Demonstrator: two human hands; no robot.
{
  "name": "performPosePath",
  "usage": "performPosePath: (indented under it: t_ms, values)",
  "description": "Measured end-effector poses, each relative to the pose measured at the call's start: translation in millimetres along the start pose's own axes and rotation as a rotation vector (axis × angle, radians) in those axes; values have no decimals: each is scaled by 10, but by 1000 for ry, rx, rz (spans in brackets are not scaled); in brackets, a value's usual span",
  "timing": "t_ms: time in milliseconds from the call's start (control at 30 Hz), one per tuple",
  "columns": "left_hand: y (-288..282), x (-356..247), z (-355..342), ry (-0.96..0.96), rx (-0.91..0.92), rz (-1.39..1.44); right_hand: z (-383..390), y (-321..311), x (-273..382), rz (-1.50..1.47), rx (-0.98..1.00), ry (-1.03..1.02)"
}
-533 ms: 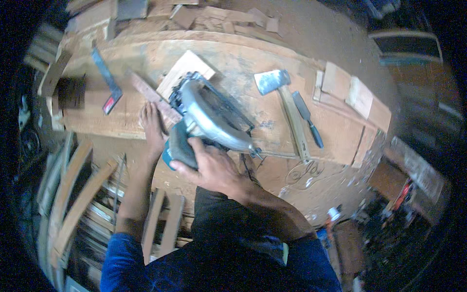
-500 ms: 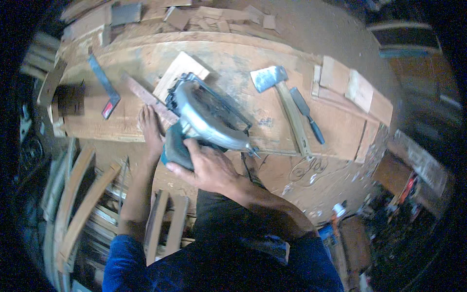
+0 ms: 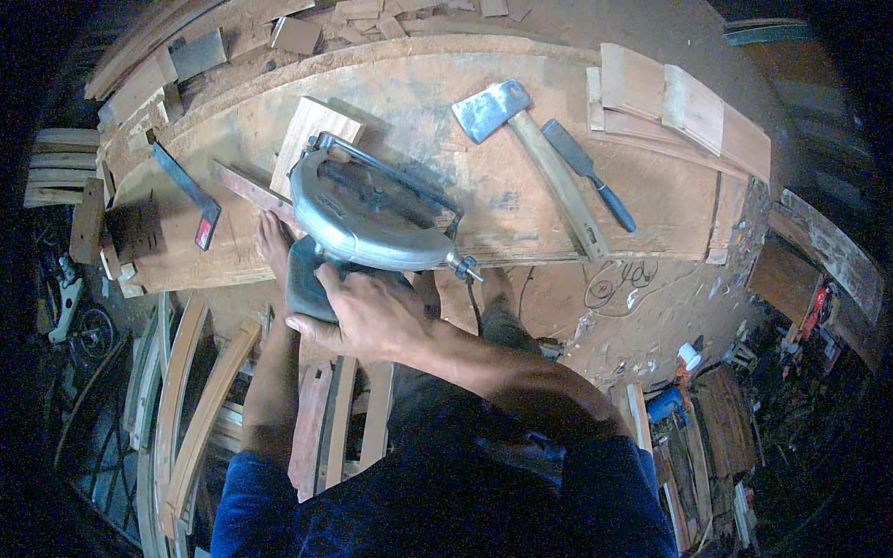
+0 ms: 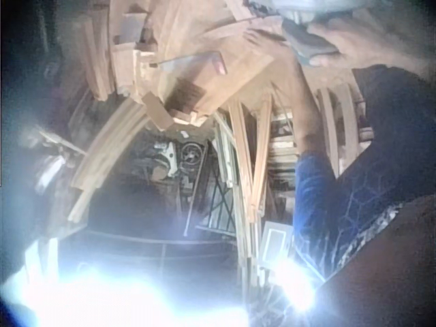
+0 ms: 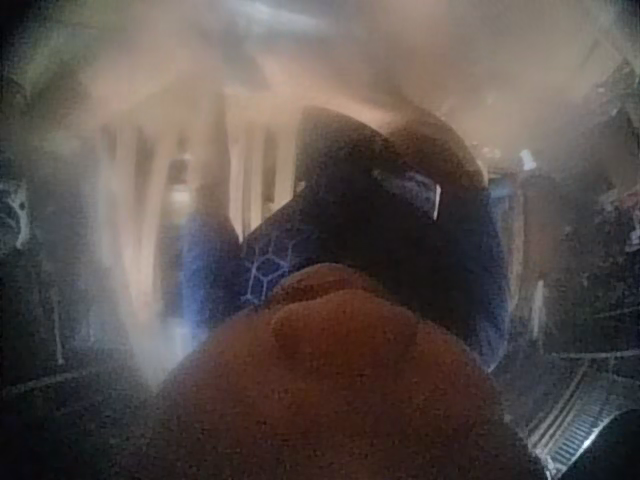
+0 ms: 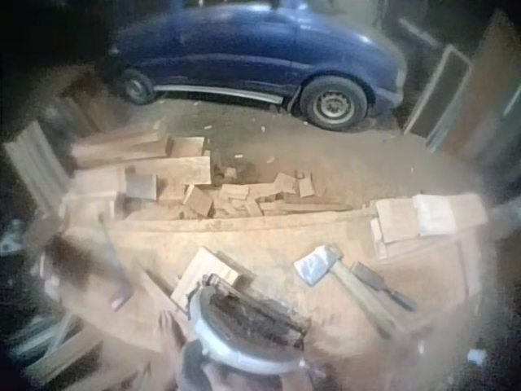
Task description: The person measures and marks wooden planks with a square ruler and pencil, then uses a circular saw to cut the wood into smaller pieces. The person repeatedly aligns the wood, marks cut lines, and operates the saw to produce multiple cut pieces.
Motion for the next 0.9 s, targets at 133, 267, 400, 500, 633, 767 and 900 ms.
performPosePath:
  t_ms: [133, 267, 400, 500, 633, 767, 900]
  values:
    - [-24, -63, -19, -35, 15, -1, -2, 8, 4, 22, -52, -21]
    - [-10, -1, 1, -34, 11, 4, -12, 12, 16, -8, -57, -46]
    - [-15, -41, -5, -73, 35, 28, -24, 21, 7, -16, -35, -22]
    - [-11, -49, 1, -65, 29, 16, -38, 13, 9, -11, -9, -9]
    - [0, 6, 23, -36, 16, -29, -42, 22, 30, -15, -15, 0]
    - [2, 16, 68, -6, 34, -4, -67, 30, 23, -2, -46, -18]
    - [4, 26, 59, 52, 16, -21, -89, 26, 44, -8, -35, -5]
Point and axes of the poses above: each hand's wrist, its own z-axis away from the middle knuckle, its own y-axis out of the palm, x = y × z, the point moved 2 cm from there along -z, towards the middle knuckle
